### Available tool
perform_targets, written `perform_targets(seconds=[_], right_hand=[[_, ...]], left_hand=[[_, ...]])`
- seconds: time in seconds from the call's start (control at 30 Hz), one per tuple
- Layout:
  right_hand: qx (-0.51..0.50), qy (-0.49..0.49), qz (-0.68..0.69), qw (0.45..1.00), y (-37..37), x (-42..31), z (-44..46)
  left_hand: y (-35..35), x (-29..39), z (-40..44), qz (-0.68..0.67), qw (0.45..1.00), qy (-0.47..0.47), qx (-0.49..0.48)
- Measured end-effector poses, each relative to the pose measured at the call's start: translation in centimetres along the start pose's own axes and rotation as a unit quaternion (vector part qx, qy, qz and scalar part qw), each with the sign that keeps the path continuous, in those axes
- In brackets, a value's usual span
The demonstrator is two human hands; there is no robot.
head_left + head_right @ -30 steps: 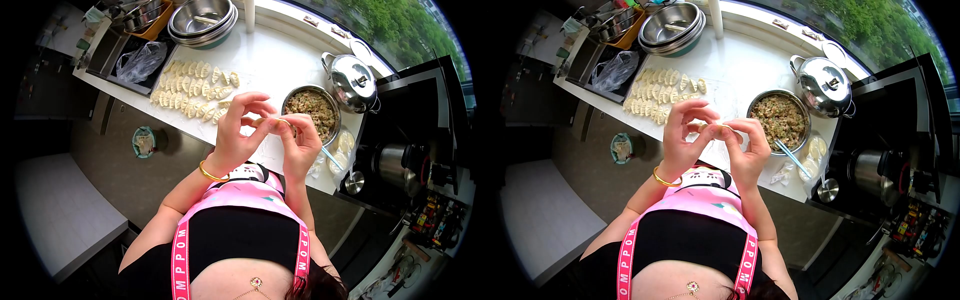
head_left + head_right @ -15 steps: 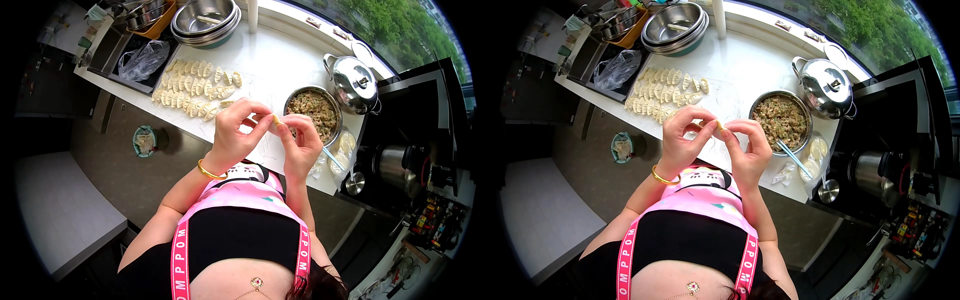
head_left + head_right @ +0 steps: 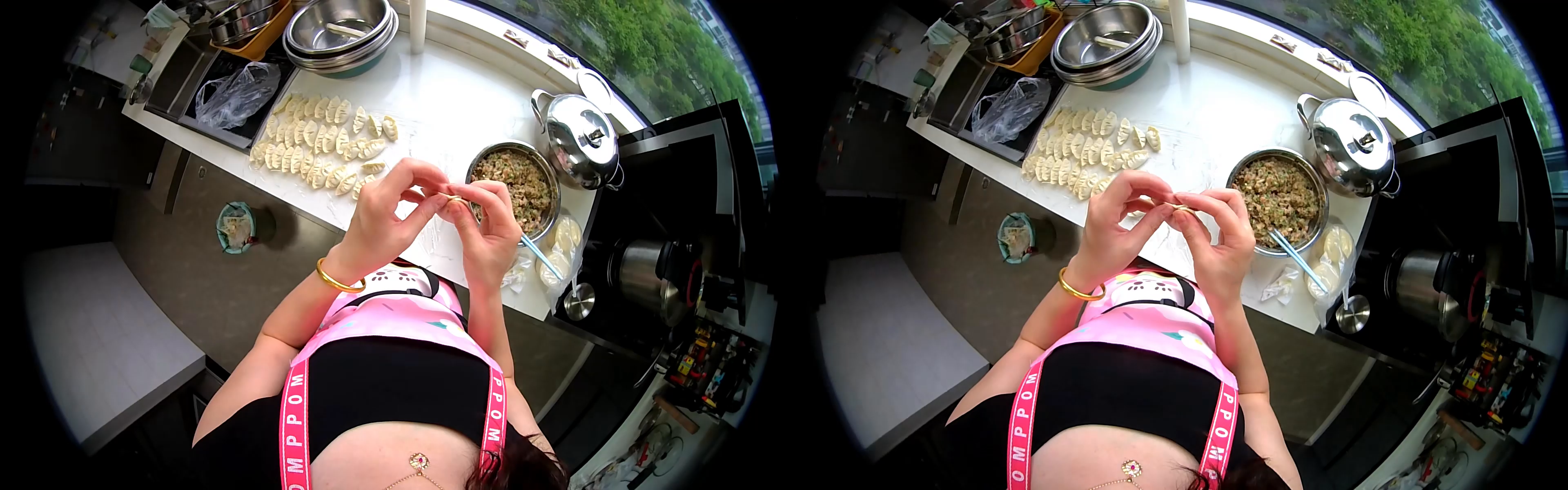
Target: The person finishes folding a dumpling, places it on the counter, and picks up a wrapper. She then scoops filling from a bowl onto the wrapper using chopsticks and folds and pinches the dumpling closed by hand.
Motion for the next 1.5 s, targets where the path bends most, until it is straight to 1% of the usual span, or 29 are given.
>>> perform_targets(seconds=[0.03, 0.07, 0.17, 0.27, 0.33, 0.37, 0.43, 0.5, 0.57, 0.63, 0.67, 0.73, 0.8, 0.87, 0.93, 1.0, 1.07, 1.1, 1.17, 1.23, 1.3, 1.37, 1.4, 1.47, 1.5], right_hand=[[0.003, -0.028, -0.016, 0.999, 0.0, -0.1, 0.0], [0.007, -0.056, -0.033, 0.998, -0.1, -0.4, 0.0], [0.011, -0.072, -0.065, 0.995, -0.1, -0.8, 0.1], [0.015, -0.099, -0.097, 0.99, -0.2, -1.2, 0.1], [0.019, -0.095, -0.09, 0.991, -0.3, -1.1, 0.0], [0.023, -0.093, -0.084, 0.992, -0.4, -1.0, -0.1], [0.016, -0.079, -0.077, 0.994, -0.3, -0.6, -0.3], [0.009, -0.066, -0.069, 0.995, 0.0, -0.6, -0.4], [0.039, -0.01, 0.023, 0.999, 0.1, -0.2, -0.5], [0.039, -0.03, 0.013, 0.999, 0.1, 0.0, -0.5], [0.038, -0.049, 0.004, 0.998, 0.1, -0.2, -0.4], [0.038, -0.046, 0.011, 0.998, 0.2, -0.4, -0.3], [0.038, -0.044, 0.017, 0.998, 0.2, -0.3, -0.3], [0.044, -0.02, 0.034, 0.998, -0.1, 0.3, -0.4], [0.041, -0.004, 0.044, 0.998, -0.1, 0.2, -0.5], [0.038, 0.012, 0.055, 0.998, 0.0, 0.3, -0.5], [0.029, -0.043, 0.025, 0.998, 0.3, -0.6, -0.2], [0.028, -0.043, 0.027, 0.998, 0.3, -0.6, -0.2], [0.007, -0.083, -0.006, 0.997, 0.6, -1.2, -0.2], [-0.007, -0.1, -0.023, 0.995, 0.5, -1.3, 0.0], [-0.019, -0.117, -0.042, 0.992, 0.6, -1.7, 0.1], [0.013, -0.063, -0.007, 0.998, 0.2, -1.4, 0.3], [0.013, -0.063, -0.007, 0.998, 0.2, -1.7, 0.4], [0.026, -0.02, -0.011, 0.999, 0.0, -1.3, 0.6], [0.027, -0.02, -0.012, 0.999, 0.0, -1.2, 0.6]], left_hand=[[-0.3, -0.4, -0.1, -0.027, 0.999, -0.024, 0.023], [-0.3, -0.5, -0.1, -0.027, 0.999, -0.024, 0.023], [-0.1, -0.7, -0.3, -0.016, 0.999, -0.037, 0.02], [-0.3, -0.9, -0.4, -0.046, 0.997, -0.057, 0.022], [-0.2, -1.7, -0.5, -0.064, 0.994, -0.092, -0.005], [-0.4, -1.6, -0.4, -0.064, 0.994, -0.092, -0.005], [-0.3, -0.7, -0.1, 0.027, 0.997, -0.063, -0.027], [-0.4, -0.5, -0.1, 0.026, 0.998, -0.062, -0.017], [-0.4, -0.4, -0.1, 0.025, 0.998, -0.061, -0.006], [-0.7, 0.2, -0.2, 0.074, 0.997, -0.013, 0.031], [-0.5, 0.1, -0.2, 0.074, 0.997, -0.013, 0.032], [-0.6, 1.2, -0.6, 0.169, 0.981, 0.053, 0.085], [-0.5, 1.2, -0.6, 0.156, 0.982, 0.057, 0.085], [-0.6, 1.2, -0.6, 0.143, 0.984, 0.061, 0.084], [-0.8, -0.2, -0.3, 0.044, 0.997, -0.024, 0.051], [-1.0, -0.4, -0.3, 0.041, 0.998, -0.026, 0.048], [-1.0, -0.4, -0.2, 0.039, 0.998, -0.028, 0.046], [-1.1, -0.2, -0.2, 0.046, 0.997, -0.018, 0.053], [-1.2, 0.2, -0.1, 0.054, 0.997, -0.009, 0.061], [-1.0, 1.2, -0.1, 0.089, 0.993, 0.042, 0.061], [-0.9, 1.2, -0.2, 0.085, 0.994, 0.048, 0.047], [-0.7, 1.2, -0.2, 0.081, 0.995, 0.054, 0.032], [-0.6, 1.1, -0.3, 0.078, 0.995, 0.053, 0.031], [-0.6, 1.1, -0.4, 0.074, 0.995, 0.052, 0.03], [-0.6, 1.1, -0.5, 0.067, 0.996, 0.053, 0.039]])
Point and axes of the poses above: each hand's wrist, its own z-axis towards the middle knuckle, its own y-axis out of the palm, x = y × z, the point moved 9 cm from there along z, towards the middle knuckle, and after that the axes turned 8 degrees about -y, right-handed, at the moved point
